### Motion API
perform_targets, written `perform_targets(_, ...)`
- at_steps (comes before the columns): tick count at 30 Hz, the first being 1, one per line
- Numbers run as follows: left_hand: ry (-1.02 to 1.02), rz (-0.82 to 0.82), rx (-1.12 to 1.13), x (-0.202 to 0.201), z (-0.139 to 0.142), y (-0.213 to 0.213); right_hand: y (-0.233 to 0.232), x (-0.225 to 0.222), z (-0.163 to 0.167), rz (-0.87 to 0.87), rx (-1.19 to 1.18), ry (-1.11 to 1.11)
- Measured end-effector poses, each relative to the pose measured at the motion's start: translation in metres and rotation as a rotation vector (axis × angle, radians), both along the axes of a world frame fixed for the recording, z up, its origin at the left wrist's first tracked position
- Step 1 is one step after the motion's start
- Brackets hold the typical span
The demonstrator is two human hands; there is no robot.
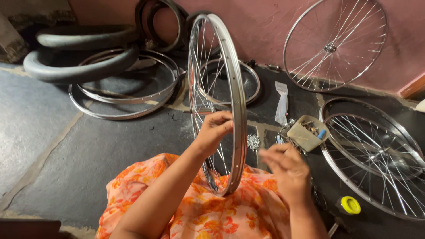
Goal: The person is assembling a bicycle wheel by inserting spokes into the hub and rim. They repeatedly thread spokes through the rim holes and secure them at the hub, rotating the wheel to access different sections.
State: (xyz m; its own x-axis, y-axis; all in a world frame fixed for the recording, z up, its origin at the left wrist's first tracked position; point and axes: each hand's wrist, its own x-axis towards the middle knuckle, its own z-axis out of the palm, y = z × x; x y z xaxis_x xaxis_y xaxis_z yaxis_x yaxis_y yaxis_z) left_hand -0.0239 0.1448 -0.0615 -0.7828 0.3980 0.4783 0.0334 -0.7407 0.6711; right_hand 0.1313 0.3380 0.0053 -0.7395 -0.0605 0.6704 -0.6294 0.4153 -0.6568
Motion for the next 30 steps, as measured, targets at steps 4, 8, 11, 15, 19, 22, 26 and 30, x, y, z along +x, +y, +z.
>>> perform_targets(4,0.064,-0.026,-0.005,0.003,0.004,0.000,-0.021,-0.002,0.039,-0.207,0.153,0.170)
perform_targets(8,0.044,-0.034,-0.004,0.005,0.004,-0.002,-0.044,-0.009,0.064,-0.232,0.304,0.312)
perform_targets(11,0.030,-0.025,-0.008,0.003,0.003,-0.001,-0.053,-0.019,0.073,-0.208,0.382,0.330)
perform_targets(15,0.037,-0.006,-0.013,0.002,0.000,0.001,-0.059,-0.030,0.073,-0.261,0.527,0.420)
perform_targets(19,0.031,-0.015,-0.002,0.003,-0.001,0.001,-0.063,-0.032,0.069,-0.282,0.603,0.426)
perform_targets(22,0.044,-0.019,0.007,0.003,0.000,0.001,-0.067,-0.030,0.068,-0.362,0.738,0.502)
perform_targets(26,0.066,-0.004,-0.006,0.004,0.000,0.004,-0.072,-0.028,0.069,-0.426,0.865,0.508)
perform_targets(30,0.028,0.007,-0.015,0.006,0.001,0.006,-0.068,-0.028,0.074,-0.371,0.840,0.467)
